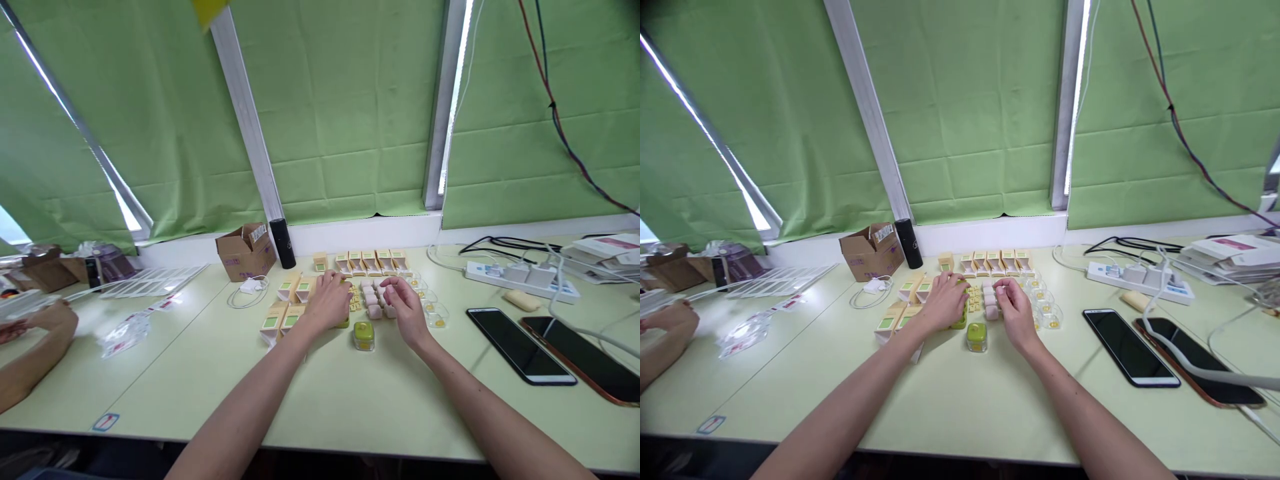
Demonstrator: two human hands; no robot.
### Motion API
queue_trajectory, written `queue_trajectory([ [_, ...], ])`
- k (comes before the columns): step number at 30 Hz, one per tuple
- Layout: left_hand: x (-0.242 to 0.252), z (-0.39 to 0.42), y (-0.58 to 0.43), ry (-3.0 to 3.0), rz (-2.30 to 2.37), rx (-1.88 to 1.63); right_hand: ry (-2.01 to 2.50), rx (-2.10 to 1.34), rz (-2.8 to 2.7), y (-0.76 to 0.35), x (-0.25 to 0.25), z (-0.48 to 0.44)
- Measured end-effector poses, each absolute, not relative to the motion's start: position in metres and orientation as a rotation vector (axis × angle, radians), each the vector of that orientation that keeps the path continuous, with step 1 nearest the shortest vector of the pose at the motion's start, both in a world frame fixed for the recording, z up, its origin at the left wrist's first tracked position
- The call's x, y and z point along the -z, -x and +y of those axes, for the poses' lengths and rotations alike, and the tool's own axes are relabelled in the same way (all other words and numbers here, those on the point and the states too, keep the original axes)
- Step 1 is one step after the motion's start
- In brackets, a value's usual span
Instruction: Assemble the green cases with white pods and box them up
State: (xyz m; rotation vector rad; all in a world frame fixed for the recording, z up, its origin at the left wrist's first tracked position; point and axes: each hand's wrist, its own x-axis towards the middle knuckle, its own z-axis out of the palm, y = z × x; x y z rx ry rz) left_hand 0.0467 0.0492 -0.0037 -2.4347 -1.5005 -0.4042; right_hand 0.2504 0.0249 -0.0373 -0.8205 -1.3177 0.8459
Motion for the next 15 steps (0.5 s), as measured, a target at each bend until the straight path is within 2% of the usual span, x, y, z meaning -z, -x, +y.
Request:
queue_trajectory([
  [3,0.003,0.081,-0.052,2.489,-1.628,0.137,0.860,-0.847,-1.371,-0.249,0.042,0.026],
  [15,0.011,0.167,-0.062,2.529,-1.859,-0.190,0.884,-0.818,-1.421,-0.249,0.044,0.030],
])
